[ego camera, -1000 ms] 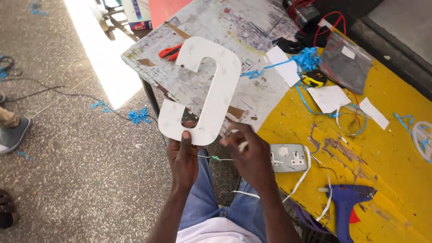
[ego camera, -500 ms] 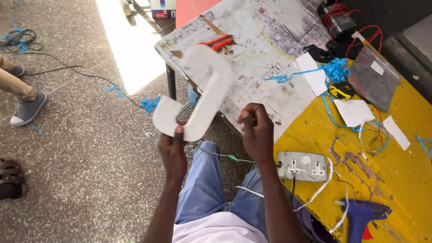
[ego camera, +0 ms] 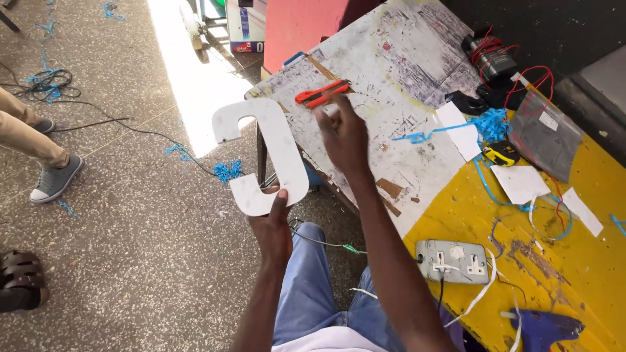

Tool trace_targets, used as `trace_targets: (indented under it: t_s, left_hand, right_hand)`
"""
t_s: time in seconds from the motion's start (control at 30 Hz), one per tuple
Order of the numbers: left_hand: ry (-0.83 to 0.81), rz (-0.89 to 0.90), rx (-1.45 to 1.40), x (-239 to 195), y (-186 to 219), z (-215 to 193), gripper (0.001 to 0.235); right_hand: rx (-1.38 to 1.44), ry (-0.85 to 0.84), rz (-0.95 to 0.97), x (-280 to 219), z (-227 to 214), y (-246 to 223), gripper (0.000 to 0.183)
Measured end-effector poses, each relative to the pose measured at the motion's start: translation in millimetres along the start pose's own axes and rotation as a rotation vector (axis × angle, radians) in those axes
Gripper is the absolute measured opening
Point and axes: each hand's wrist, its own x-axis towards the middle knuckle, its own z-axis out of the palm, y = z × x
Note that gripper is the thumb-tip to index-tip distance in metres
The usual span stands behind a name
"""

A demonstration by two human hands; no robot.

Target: Using a hot glue gun to attach wiring to a foam letter cutout on a workbench

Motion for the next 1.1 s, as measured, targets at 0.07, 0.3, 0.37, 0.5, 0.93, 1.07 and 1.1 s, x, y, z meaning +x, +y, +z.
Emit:
trace_targets:
  t_s: [0.07, 0.3, 0.37, 0.5, 0.93, 1.07, 1.1]
  left_hand:
    - [0.012, -0.026, 0.003, -10.6, 15.9, 11.5, 0.034]
    - [-0.088, -0.096, -0.007, -36.1, -3.5, -7.0, 0.035]
    - [-0.121, -0.120, -0.026, -41.8, -23.2, -10.9, 0.030]
    - [-0.189, -0.171, -0.126, -54.5, -40.5, 4.0, 0.014]
    - [-0.131, -0.202, -0.206, -67.0, -35.3, -7.9, 0.029]
    - [-0.097, -0.104, -0.199, -66.9, -18.8, -9.8, 0.029]
    - [-0.121, -0.081, -0.230, -66.9, -14.8, -6.6, 0.030]
  right_hand:
    - [-0.181, -0.139, 0.156, 43.3, 41.7, 52.1, 0.051]
    - [-0.607, -0.321, 0.381, 16.5, -0.9, 76.0, 0.018]
    - [-0.617, -0.290, 0.435, -15.1, -30.3, 76.5, 0.024]
    - [-0.680, -0.012, 0.324, -62.8, -83.7, 86.1, 0.047]
    - [-0.544, -0.250, -0.171, -16.8, -53.7, 168.8, 0.107]
    - [-0.765, -0.376, -0.320, -6.3, -61.9, 133.3, 0.065]
    - [-0.847, -0.450, -0.186, -12.2, -78.8, 97.3, 0.065]
